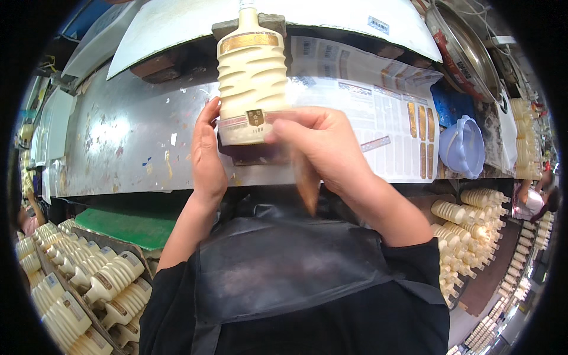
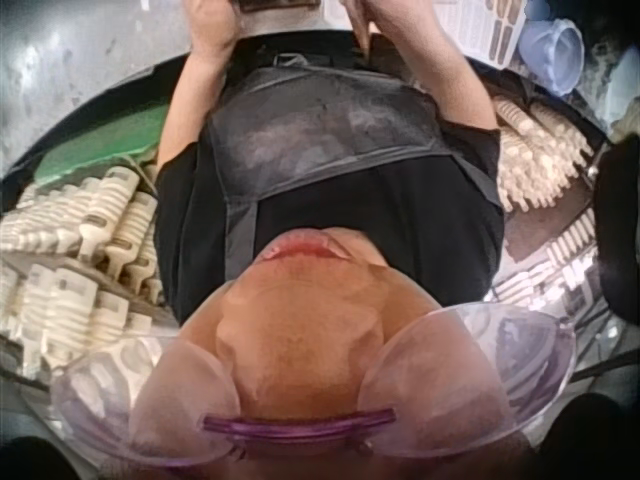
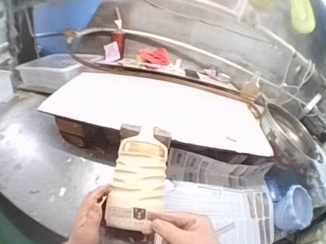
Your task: The person applies labels to cream-colored plastic bottles. They peel labels from a sheet, position them on the bottle, and smooth them down. The person handles multiple bottles and label sheets on a metal work surface.
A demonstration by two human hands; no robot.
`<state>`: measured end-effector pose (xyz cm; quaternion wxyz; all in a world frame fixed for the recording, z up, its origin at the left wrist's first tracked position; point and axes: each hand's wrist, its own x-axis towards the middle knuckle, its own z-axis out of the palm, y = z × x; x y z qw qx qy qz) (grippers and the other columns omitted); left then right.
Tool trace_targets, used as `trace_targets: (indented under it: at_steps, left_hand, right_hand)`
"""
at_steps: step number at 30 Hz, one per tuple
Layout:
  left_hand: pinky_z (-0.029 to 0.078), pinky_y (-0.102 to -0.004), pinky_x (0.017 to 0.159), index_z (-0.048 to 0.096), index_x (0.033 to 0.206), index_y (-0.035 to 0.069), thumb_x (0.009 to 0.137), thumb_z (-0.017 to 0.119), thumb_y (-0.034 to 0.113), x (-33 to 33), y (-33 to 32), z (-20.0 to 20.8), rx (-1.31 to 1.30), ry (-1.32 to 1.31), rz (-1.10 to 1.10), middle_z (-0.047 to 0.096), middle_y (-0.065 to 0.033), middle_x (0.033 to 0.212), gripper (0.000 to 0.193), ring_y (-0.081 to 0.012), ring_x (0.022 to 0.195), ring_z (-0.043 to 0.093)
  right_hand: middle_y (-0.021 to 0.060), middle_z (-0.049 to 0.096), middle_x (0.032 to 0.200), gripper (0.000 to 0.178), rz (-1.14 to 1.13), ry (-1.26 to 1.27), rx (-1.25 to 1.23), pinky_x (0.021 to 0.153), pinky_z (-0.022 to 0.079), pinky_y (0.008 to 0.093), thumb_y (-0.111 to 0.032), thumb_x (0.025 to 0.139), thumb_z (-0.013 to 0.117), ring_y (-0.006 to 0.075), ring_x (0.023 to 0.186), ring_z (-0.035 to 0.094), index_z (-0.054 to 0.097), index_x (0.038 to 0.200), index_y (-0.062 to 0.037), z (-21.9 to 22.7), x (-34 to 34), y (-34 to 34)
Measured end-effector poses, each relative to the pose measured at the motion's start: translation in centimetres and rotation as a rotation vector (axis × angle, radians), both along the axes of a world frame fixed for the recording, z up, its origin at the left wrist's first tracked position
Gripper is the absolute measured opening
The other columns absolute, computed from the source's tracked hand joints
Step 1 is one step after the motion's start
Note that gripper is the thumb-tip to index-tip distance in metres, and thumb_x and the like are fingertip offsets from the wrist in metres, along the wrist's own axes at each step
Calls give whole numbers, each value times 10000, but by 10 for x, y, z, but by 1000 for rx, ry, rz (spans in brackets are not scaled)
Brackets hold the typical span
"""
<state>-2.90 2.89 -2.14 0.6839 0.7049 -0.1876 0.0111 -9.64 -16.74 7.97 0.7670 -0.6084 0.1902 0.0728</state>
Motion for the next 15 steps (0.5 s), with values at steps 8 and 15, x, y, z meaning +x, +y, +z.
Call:
trace_targets:
  at_steps: [8, 15]
  left_hand:
    - [330, -371, 1133, 413, 1397, -17, 980, 673, 284, 2, -13, 10, 179, 81, 46, 487, -165, 1333, 576, -233, 1283, 450]
    - [364, -413, 1105, 463, 1363, -22, 956, 669, 281, 4, -12, 1, 9, 57, 37, 544, -173, 1308, 547, -273, 1264, 485]
  right_hand:
    - [83, 740, 835, 231, -69, 18, -251, 510, 415, 195, -181, 978, 668, 35, 549, 533, 731, 1065, 24, -35, -7, 7]
    - [-5, 655, 737, 222, -99, -73, -368, 579, 418, 196, -215, 958, 714, 30, 636, 536, 691, 877, -9, -37, 0, 14]
